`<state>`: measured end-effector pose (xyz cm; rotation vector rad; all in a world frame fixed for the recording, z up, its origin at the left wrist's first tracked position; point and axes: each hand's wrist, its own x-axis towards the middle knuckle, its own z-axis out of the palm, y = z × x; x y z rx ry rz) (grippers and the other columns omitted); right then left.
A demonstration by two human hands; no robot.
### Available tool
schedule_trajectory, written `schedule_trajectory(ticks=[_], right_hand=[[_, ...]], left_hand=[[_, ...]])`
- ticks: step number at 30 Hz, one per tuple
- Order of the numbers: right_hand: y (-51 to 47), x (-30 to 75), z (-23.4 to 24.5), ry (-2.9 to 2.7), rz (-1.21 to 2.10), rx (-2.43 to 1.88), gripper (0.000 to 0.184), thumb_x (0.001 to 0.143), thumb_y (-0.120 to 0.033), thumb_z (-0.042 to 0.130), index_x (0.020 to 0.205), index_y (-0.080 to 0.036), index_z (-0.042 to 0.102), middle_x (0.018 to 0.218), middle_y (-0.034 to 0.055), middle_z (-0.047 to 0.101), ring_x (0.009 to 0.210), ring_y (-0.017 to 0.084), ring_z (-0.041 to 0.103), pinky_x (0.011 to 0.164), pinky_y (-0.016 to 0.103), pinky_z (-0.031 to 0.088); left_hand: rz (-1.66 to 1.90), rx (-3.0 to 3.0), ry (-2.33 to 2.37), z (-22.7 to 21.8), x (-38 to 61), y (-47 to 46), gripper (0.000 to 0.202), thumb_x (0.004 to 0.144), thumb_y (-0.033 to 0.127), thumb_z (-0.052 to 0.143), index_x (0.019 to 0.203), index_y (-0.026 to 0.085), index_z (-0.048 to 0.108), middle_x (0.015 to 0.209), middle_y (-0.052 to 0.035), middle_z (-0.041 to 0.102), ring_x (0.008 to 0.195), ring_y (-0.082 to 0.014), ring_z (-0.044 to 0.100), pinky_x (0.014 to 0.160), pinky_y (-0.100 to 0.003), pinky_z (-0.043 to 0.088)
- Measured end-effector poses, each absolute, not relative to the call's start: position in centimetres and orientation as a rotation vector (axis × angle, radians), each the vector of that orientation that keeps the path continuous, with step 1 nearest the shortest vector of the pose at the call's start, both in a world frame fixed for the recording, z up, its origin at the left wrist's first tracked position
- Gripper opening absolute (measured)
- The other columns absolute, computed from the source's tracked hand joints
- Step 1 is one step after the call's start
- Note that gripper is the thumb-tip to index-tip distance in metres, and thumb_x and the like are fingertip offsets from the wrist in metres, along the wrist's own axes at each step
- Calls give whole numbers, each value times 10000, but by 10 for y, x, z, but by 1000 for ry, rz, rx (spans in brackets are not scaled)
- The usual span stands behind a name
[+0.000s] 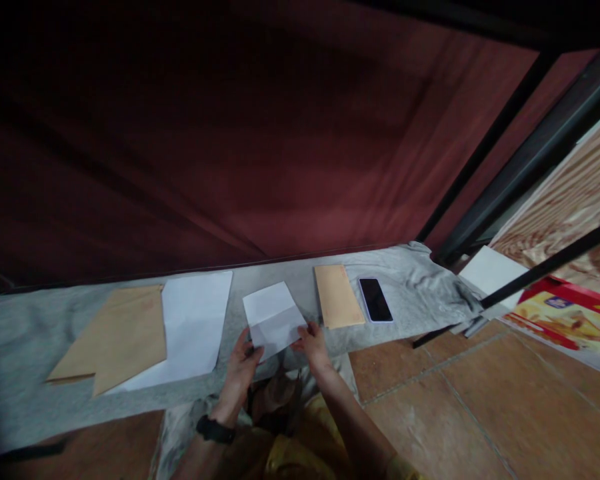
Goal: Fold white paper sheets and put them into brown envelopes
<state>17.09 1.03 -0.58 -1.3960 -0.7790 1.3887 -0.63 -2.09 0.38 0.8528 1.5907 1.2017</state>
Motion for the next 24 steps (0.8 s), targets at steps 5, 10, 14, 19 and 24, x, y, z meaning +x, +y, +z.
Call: schedule_trajectory(ticks=[5,10,14,19,24], right_hand=[[-10,187,-2,-1391,912,-1625,329,890,-338,532,1196,-245,608,1028,101,692,849,262,711,767,415,605],[-3,182,6,-1983,503,-1467,337,979,-227,448,1235,-271,663,1271,89,661,1196,241,618,1055,404,501],[28,161,6,-2309,419,-1260,365,1018,-275,469,1349,-233,615,1482,53,549,1390,227,471,1158,419,406],[61,148,-3,-2520,293,-1220,436,1051,-397,440,1457,-259,518,1569,49,445,1463,232,381,1204,455,328],[93,154,-10,-2510,226,-1300,441,1053,-404,441,1471,-276,500,1581,46,418,1471,226,371,1210,448,309]], left_hand=[[1087,891,1592,9,-27,-14,701,649,214,619,1344,148,558,733,35,609,587,-121,558,514,-236,469],[1037,944,1575,9,-39,-6,685,619,236,625,1295,125,596,651,59,582,509,-100,481,478,-224,406],[991,1045,1635,8,-36,-4,624,642,244,618,1259,151,638,676,36,635,553,-130,543,532,-252,457],[949,1186,1738,10,-35,-7,548,662,251,633,1201,168,684,810,-19,715,675,-179,634,638,-303,528],[914,1228,1799,14,-35,-8,508,680,232,625,1180,189,703,782,-13,702,663,-174,634,622,-290,519]])
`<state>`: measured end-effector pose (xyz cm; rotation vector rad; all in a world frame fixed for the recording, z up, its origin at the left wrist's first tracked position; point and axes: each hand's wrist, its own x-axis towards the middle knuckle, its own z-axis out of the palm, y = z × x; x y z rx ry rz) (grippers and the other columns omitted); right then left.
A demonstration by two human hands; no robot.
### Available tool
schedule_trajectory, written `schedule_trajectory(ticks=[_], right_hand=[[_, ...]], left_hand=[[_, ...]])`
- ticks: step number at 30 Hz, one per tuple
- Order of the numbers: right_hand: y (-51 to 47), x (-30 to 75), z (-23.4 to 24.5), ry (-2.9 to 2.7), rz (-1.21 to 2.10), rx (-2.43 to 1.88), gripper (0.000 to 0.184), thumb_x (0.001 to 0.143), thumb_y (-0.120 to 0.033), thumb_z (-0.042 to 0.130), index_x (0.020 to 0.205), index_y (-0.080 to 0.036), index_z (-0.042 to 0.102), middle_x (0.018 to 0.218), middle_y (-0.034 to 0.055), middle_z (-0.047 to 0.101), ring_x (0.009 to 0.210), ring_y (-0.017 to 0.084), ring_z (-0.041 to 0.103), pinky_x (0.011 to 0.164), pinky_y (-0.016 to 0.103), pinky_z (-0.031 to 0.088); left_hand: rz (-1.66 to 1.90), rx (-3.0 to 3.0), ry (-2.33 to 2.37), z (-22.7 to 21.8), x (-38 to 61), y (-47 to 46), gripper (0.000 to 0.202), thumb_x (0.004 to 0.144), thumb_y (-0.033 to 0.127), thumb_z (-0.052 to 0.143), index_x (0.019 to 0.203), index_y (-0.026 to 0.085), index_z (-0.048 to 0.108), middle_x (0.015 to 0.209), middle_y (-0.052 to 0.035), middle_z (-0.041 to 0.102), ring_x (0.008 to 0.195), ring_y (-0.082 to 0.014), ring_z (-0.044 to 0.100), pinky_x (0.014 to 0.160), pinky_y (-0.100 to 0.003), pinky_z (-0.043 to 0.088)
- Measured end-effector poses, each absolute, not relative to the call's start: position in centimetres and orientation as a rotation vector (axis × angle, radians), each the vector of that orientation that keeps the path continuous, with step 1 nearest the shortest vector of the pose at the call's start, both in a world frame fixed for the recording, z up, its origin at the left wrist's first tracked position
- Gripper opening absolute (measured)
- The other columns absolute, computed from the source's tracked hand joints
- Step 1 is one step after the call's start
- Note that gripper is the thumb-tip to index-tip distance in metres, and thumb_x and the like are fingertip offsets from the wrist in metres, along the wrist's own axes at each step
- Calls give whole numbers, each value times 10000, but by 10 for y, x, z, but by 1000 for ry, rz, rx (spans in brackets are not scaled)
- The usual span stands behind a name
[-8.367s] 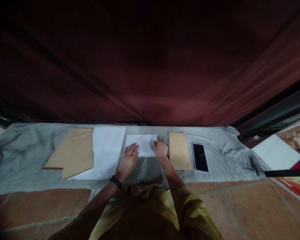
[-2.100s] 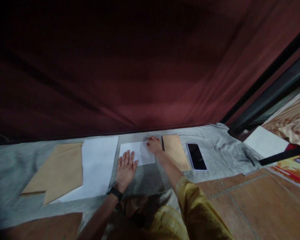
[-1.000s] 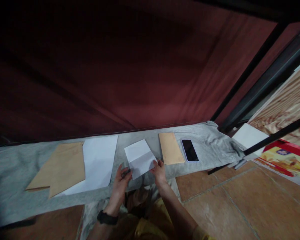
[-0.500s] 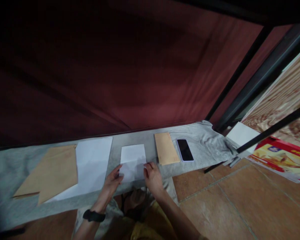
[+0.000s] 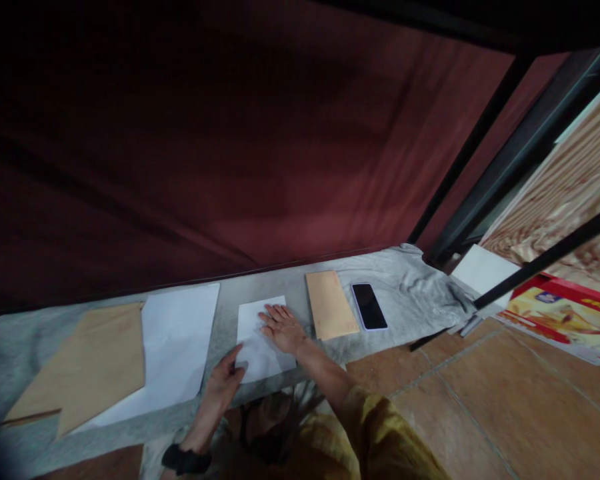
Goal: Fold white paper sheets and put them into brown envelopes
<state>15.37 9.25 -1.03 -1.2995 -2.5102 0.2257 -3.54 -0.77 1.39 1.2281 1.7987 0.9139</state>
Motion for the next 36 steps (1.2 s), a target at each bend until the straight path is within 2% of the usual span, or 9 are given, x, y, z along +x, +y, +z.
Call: schedule_trajectory(ticks=[7,13,19,22,25,27,30,33,36], right_hand=[[118,143,2,-2455,198,-1427,459,1059,-419,405,1459,-223,515,1564,88,443,1443,249,415,1208,465,295],[95,105,-6,-2584,230,-1093,426,1053,-433,422,1444,-292,518,1569,14,446,1445,218,401,1213,469,287],[104,104,-12,-2571,192,-1173,445,1055,-423,417,1473,-288,485,1588,18,413,1464,224,373,1220,459,270],[118,110,-6,-2534,216,-1258,437,1056,-406,423,1468,-280,496,1573,30,436,1461,215,380,1218,443,286],[120,121,2,-2475,262,-1350,436,1055,-376,428,1452,-222,521,1548,79,470,1445,224,407,1209,438,315],[106,132,4,-2428,296,-1367,441,1059,-357,409,1450,-187,525,1535,103,484,1437,219,421,1208,425,327],[65,154,3,-2439,341,-1234,449,1056,-369,403,1472,-228,495,1571,66,440,1460,210,386,1224,447,304],[18,176,-2,-2511,394,-1107,511,1022,-415,490,1499,-236,457,1604,67,383,1489,222,335,1238,475,274],[-10,190,-4,-2549,459,-1082,584,975,-428,582,1518,-280,428,1586,63,412,1473,231,368,1242,494,264]], left_hand=[[903,1237,1821,12,-33,-8,525,696,256,610,1210,189,692,746,0,672,636,-174,618,597,-290,511],[914,1266,1796,10,-33,-8,513,704,273,615,1202,182,699,767,-14,671,643,-182,619,611,-305,517],[919,1224,1791,7,-35,-9,524,708,291,641,1222,196,684,792,-6,667,626,-163,601,599,-294,518],[919,1133,1750,6,-35,-8,554,701,296,653,1246,197,659,774,8,649,589,-140,573,550,-266,503],[901,1032,1701,8,-34,-7,627,679,317,665,1289,178,614,752,29,609,569,-122,549,501,-239,483],[922,985,1678,10,-34,-6,648,653,339,687,1273,165,615,746,37,583,577,-121,547,489,-237,484],[968,938,1650,12,-34,-8,636,626,363,716,1224,159,638,748,37,575,586,-125,549,485,-249,496],[1006,904,1613,11,-33,-9,616,619,368,734,1195,165,656,766,26,595,604,-130,566,485,-248,497],[1052,848,1618,10,-32,-8,574,598,352,764,1136,166,688,808,7,605,629,-128,578,479,-235,486]])
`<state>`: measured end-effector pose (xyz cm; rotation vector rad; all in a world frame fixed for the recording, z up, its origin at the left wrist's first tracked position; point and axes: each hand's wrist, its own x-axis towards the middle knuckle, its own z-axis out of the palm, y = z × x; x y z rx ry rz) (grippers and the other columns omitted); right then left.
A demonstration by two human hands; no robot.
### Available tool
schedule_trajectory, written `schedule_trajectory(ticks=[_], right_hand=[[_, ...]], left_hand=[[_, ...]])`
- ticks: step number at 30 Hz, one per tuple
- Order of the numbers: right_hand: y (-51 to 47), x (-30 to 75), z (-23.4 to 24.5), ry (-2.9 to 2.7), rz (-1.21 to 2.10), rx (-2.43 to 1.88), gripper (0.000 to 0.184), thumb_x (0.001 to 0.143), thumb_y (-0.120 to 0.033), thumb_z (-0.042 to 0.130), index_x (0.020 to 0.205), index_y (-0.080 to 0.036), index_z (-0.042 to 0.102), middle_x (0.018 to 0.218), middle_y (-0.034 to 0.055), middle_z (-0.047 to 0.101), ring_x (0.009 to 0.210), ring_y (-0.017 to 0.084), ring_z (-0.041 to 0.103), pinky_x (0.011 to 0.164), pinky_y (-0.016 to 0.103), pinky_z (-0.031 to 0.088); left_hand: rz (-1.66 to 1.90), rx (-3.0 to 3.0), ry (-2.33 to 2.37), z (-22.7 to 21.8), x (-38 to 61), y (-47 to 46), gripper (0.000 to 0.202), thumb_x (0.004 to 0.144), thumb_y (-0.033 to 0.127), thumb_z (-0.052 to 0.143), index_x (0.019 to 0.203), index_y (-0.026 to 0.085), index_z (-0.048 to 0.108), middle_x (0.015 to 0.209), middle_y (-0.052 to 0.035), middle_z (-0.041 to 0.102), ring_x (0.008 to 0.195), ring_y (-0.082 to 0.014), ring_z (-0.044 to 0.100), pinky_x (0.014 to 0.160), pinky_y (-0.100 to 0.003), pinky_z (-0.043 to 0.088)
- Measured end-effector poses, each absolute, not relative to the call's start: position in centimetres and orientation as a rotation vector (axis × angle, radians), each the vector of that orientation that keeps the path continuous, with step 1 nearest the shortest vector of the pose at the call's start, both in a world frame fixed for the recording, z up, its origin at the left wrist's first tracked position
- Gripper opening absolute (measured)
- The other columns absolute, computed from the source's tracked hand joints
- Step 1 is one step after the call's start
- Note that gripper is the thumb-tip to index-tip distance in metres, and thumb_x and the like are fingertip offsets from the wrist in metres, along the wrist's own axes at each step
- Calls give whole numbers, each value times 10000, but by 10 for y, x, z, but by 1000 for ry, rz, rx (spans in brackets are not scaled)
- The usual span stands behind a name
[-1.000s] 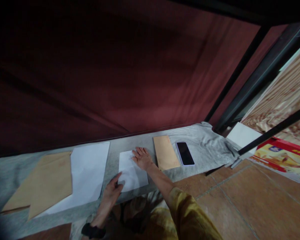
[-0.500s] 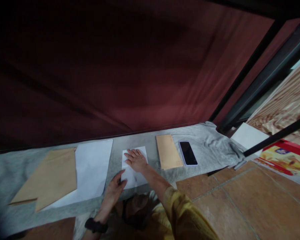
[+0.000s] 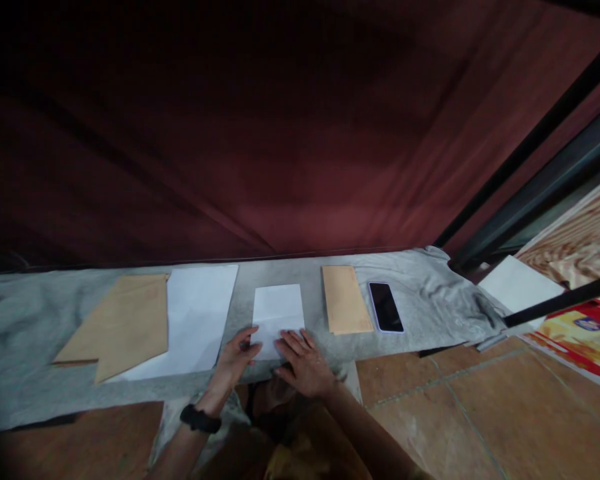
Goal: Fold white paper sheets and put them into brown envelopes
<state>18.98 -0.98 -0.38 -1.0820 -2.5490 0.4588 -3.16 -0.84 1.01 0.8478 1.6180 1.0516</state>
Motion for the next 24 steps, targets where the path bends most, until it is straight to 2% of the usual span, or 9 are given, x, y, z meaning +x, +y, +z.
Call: schedule_trajectory(ticks=[5,9,11,13,15,18,21,24], right_hand=[[-12,190,0,-2518,480,-1106,559,961,-357,608,1494,-273,461,1554,61,463,1441,220,420,1236,479,281],[-7,188,1,-2487,446,-1102,462,970,-288,583,1428,-252,536,1524,57,504,1404,218,468,1220,475,318],[-7,188,0,-2471,428,-1102,433,973,-259,568,1405,-260,558,1512,50,519,1387,214,487,1212,466,337],[-7,188,-3,-2466,402,-1087,422,976,-244,553,1397,-268,565,1503,46,530,1376,215,500,1207,470,348],[-9,187,-8,-2458,366,-1081,424,973,-223,538,1394,-263,570,1499,51,534,1368,222,509,1203,480,354],[-11,184,-15,-2435,324,-1091,418,943,-175,538,1352,-226,609,1464,79,567,1351,229,528,1200,483,361],[-12,182,-20,-2407,299,-1099,400,907,-140,552,1290,-188,655,1401,109,619,1333,234,548,1196,477,372],[-13,181,-22,-2395,272,-1093,403,911,-133,549,1292,-207,657,1409,96,615,1335,236,548,1188,485,381]], left_hand=[[1112,802,1606,8,-31,-8,542,590,361,804,1084,157,710,846,-8,623,658,-133,595,491,-233,487],[1029,939,1699,7,-31,-12,476,693,326,744,1139,167,690,818,0,634,654,-152,613,546,-279,534],[996,1170,1830,8,-29,-17,392,772,261,675,1154,173,687,901,-35,669,744,-179,656,689,-338,584],[996,1502,1962,9,-23,-22,355,859,226,586,1200,186,674,1099,-92,679,966,-225,677,905,-409,567],[961,1840,2010,8,-13,-26,369,942,240,488,1277,193,636,1308,-131,623,1206,-263,606,1054,-455,494],[768,2241,1885,3,5,-25,419,1006,324,410,1374,196,564,1502,-133,512,1426,-282,432,1145,-494,413],[546,2400,1817,-5,16,-16,505,1016,421,398,1469,208,468,1589,-122,411,1502,-285,314,1186,-538,345],[431,2411,1846,-11,13,-10,583,1014,496,375,1513,195,406,1590,-131,402,1503,-283,312,1203,-555,307]])
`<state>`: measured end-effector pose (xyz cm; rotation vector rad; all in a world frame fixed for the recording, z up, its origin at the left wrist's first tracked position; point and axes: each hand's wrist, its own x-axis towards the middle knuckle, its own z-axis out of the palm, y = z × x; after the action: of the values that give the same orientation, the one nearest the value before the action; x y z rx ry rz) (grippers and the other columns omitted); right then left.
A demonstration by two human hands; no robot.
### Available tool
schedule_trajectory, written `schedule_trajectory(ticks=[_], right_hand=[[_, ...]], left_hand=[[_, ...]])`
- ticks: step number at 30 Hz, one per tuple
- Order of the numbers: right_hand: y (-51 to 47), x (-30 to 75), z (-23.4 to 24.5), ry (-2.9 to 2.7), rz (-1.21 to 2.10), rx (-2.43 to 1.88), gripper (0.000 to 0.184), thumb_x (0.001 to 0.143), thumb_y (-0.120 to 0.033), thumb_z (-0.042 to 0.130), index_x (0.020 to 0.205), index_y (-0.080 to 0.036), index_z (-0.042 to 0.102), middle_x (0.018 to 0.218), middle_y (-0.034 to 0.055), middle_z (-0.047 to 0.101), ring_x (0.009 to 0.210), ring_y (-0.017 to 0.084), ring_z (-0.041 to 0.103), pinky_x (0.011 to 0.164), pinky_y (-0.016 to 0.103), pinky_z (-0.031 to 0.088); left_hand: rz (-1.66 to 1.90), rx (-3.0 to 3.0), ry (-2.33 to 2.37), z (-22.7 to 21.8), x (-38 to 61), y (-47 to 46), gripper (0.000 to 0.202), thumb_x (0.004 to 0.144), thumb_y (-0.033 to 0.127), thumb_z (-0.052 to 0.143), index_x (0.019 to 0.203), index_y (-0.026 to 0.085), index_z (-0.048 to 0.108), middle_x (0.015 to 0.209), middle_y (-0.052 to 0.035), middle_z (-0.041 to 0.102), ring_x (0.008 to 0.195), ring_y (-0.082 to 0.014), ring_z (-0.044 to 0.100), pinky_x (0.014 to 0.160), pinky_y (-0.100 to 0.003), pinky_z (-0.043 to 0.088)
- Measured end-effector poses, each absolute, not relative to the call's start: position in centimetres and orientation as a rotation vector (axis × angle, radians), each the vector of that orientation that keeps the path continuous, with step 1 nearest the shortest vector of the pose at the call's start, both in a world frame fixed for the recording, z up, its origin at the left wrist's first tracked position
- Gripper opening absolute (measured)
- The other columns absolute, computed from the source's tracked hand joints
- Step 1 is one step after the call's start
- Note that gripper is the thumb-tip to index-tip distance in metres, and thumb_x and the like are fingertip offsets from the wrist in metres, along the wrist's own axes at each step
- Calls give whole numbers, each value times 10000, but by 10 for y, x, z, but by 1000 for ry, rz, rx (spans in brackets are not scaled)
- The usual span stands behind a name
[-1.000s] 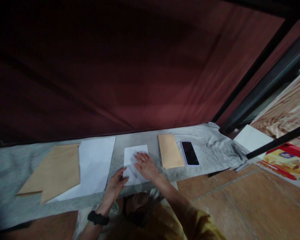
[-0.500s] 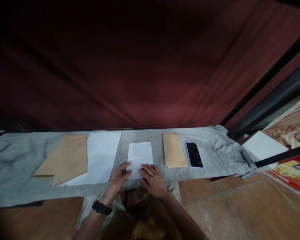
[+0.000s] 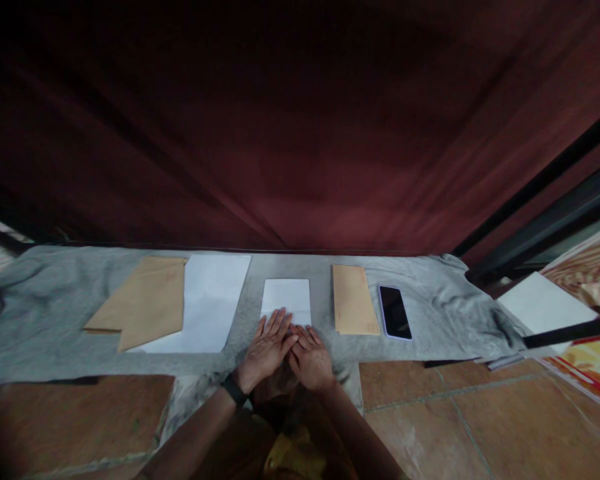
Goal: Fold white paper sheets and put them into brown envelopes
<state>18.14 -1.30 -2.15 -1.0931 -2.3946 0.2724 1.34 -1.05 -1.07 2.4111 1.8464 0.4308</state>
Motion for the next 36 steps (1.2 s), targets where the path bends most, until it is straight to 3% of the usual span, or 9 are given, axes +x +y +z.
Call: schedule_trajectory(ticks=[8,14,21,26,36], right_hand=[[-14,182,-16,-2393,263,-1082,416,978,-218,540,1391,-250,586,1470,65,563,1345,234,538,1191,486,372],[-14,183,-15,-2393,284,-1065,458,958,-195,545,1412,-254,565,1471,72,562,1351,238,532,1191,502,366],[-5,193,-18,-2276,442,-1040,411,926,-136,550,1307,-261,640,1390,60,630,1314,221,558,1153,484,425],[-1,204,-28,-2076,448,-1111,416,886,-76,534,1222,-261,694,1307,67,678,1270,236,586,1113,503,464],[3,205,-27,-2087,458,-1186,462,838,-46,520,1194,-270,710,1273,54,696,1245,242,601,1090,497,483]], left_hand=[[505,2463,1875,-13,-33,-37,629,998,509,423,1523,165,379,1591,-139,398,1488,-271,346,1203,-503,328],[550,2479,1683,-5,-49,-48,492,983,402,507,1436,207,502,1553,-101,470,1477,-249,368,1202,-507,338],[620,2361,1596,-1,-51,-35,422,917,159,548,1324,252,613,1426,-60,611,1343,-209,534,1161,-461,396],[734,2282,1587,-9,-58,-33,406,912,130,507,1270,257,652,1381,-46,648,1305,-200,568,1102,-454,454],[663,2417,1656,-9,-52,-36,424,916,146,482,1301,239,635,1404,-55,630,1316,-212,565,1113,-454,448]])
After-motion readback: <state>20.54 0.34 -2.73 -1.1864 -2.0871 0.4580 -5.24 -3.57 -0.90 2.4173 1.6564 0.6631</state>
